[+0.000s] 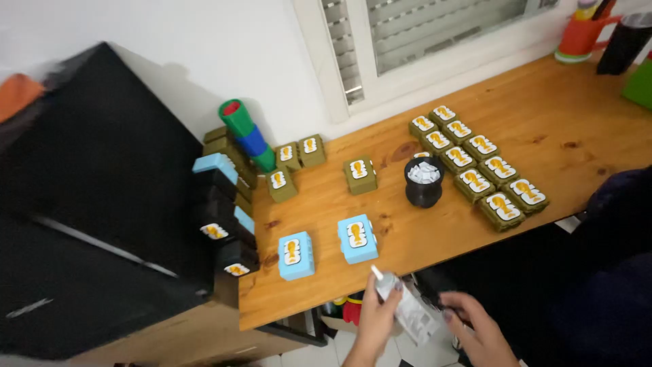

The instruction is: The person applies glue from a tube to the edges of a light blue box, then presses the lid onto the base. They repeat the process by inserting small white tabs into slots on the box edges to secure the assembly.

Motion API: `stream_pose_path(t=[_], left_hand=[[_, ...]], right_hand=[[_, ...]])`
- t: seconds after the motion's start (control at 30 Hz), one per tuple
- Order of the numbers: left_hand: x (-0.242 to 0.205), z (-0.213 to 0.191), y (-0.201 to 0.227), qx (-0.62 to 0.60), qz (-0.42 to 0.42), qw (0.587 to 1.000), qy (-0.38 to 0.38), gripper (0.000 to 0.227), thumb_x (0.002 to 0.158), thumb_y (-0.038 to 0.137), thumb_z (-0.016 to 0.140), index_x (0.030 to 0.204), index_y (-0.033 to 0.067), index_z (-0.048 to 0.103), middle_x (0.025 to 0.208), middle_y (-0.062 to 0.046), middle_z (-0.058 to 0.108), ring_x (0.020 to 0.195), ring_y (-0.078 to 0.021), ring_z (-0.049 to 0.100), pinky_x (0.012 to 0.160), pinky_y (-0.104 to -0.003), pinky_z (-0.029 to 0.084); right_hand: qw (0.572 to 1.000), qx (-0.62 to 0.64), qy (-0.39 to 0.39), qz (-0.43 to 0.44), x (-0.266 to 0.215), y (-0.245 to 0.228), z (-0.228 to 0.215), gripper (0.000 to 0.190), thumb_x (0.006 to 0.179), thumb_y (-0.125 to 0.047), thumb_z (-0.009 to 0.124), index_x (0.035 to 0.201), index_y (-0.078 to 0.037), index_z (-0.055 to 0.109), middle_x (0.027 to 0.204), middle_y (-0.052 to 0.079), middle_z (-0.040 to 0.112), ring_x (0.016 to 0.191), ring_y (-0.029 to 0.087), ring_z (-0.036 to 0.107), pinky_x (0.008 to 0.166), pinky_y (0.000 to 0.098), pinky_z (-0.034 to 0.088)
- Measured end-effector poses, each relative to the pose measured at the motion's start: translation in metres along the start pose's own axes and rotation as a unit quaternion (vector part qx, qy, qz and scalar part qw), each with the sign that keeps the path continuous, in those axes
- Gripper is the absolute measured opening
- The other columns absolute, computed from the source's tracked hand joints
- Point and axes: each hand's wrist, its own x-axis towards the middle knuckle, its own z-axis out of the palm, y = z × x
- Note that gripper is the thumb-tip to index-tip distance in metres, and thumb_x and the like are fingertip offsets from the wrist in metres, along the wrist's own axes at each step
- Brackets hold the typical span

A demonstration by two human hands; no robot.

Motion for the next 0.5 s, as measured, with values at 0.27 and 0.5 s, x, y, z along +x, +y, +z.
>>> stream_pose_path(t=[0.27,0.5], left_hand=[[0.173,0.031,-0.036,0.148,0.073,0.986,-0.022,0.042,0.094,0.006,0.055,0.135,0.0099,0.047,0.114,-0.010,0.067,0.094,-0.0175,0.068,0.082,-0.029,0.055],[0.254,0.019,-0.106,0.232,0.023,0.973,0.006,0.046,0.090,0.015,0.056,0.136,0.0150,0.049,0.123,-0.009,0.068,0.106,-0.0249,0.069,0.089,-0.035,0.053]], right_hand=[[0.997,-0.031,0.002,-0.075,0.151,0.043,0.028,0.060,0.086,-0.004,0.045,0.146,-0.008,0.044,0.146,0.008,0.049,0.121,0.020,0.049,0.093,0.0267,0.042],[0.934,-0.283,0.061,-0.211,0.225,0.064,0.086,0.095,0.091,-0.072,0.023,0.157,-0.003,0.022,0.165,0.019,0.026,0.152,0.045,0.017,0.114,0.0730,-0.002]])
